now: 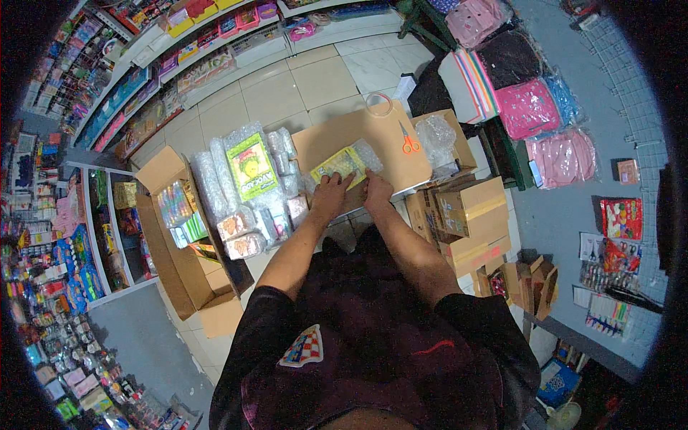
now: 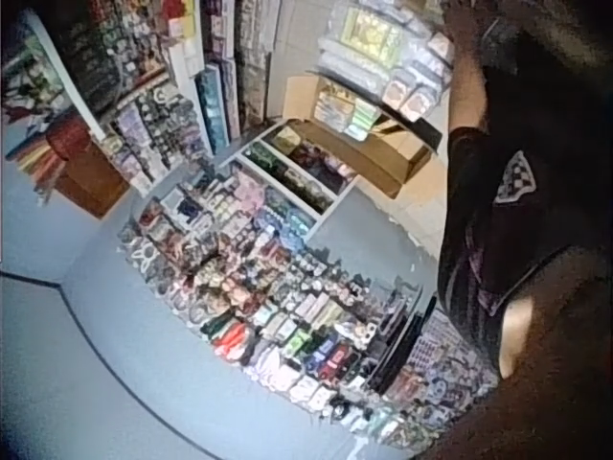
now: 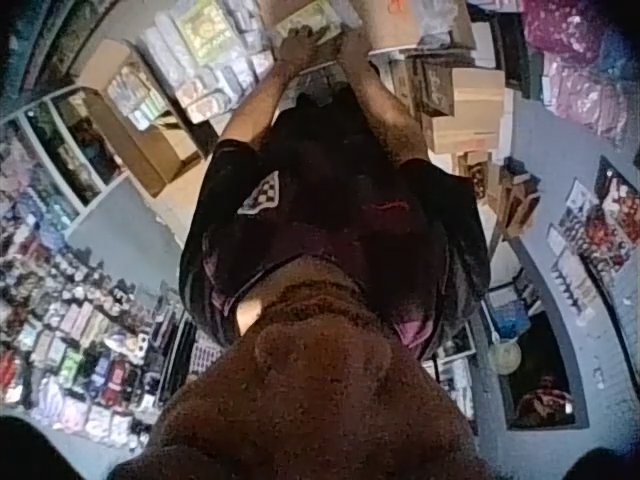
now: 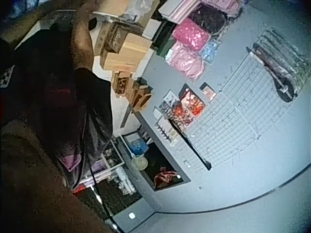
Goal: Packing various commercial product packets and boxes into a cardboard shipping box, including wrapping some in bubble wrap and securing them with tape.
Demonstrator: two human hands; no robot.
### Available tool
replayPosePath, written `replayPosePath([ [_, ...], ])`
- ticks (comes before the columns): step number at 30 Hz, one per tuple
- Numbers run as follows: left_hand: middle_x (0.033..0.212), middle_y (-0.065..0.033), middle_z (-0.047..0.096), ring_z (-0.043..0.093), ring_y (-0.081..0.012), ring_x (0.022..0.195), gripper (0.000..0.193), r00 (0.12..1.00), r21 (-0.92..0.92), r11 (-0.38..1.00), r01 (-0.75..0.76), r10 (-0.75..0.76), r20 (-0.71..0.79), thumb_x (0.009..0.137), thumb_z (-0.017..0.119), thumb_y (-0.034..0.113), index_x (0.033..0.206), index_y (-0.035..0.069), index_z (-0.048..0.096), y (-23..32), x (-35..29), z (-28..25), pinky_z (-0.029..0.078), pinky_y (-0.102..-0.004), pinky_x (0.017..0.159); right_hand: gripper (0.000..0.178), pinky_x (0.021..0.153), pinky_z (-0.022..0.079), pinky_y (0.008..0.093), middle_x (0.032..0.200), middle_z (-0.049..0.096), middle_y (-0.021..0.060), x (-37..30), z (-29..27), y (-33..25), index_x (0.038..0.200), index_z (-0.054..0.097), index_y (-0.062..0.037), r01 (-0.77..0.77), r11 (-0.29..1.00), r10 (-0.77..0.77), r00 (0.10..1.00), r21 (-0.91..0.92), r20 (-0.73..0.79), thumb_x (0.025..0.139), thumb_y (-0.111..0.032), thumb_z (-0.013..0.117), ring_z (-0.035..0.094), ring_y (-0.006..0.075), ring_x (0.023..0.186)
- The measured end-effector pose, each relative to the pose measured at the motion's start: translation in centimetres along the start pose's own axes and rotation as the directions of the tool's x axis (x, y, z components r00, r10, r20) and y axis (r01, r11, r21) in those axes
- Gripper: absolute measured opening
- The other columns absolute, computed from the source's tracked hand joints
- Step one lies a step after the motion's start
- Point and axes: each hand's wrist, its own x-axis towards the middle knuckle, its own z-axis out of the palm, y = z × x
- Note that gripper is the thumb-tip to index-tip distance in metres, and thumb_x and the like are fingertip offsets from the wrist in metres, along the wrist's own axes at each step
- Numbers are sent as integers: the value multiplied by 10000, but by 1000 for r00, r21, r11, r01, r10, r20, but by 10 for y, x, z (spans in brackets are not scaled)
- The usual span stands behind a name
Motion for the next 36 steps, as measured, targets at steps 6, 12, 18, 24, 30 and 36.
replayPosePath([
  [6,1159,-148,528,546,-356,1040,702,1000,-9,1000,19,-19,6,818,606,88,1461,278,397,3,1,-1,532,-465,874,255,569,497,383,753,653,123,21,-6,10,809,665,35,35,958,-68,992,-285,-105,753,-180,792,613,230,631],
  [12,1170,-109,518,535,-329,1071,612,1000,13,1000,11,-11,28,853,565,107,1429,270,441,6,5,1,534,-461,870,274,583,486,353,627,619,76,45,-15,17,669,638,-29,32,864,-196,941,-503,-277,761,-223,808,606,214,580],
  [18,1170,-145,519,520,-356,1066,727,998,-15,1000,7,-6,70,802,666,129,1462,264,394,2,2,-2,491,-453,932,405,599,502,399,625,651,129,39,-36,10,685,671,6,385,478,-431,886,-790,172,771,-375,779,638,275,562],
  [24,1133,-131,546,550,-348,1050,630,1000,-27,999,-28,29,5,801,635,114,1400,223,472,-2,3,-6,533,-445,867,455,578,508,397,602,654,134,35,-30,23,636,676,9,344,551,-486,873,-760,42,842,-396,705,645,258,554],
  [30,1128,-147,561,585,-348,1013,535,995,133,987,-84,77,57,875,564,155,1398,168,452,-2,9,-6,569,-440,779,363,479,464,313,587,628,84,45,-45,34,696,669,-14,347,741,-294,937,-575,187,885,-324,680,607,149,531],
  [36,1141,-166,555,612,-333,990,491,988,217,968,-127,104,114,911,490,115,1397,77,424,4,14,-7,586,-410,760,374,459,426,297,642,598,59,32,-46,23,756,607,-36,334,889,-280,938,-315,202,939,-362,626,549,144,500],
])
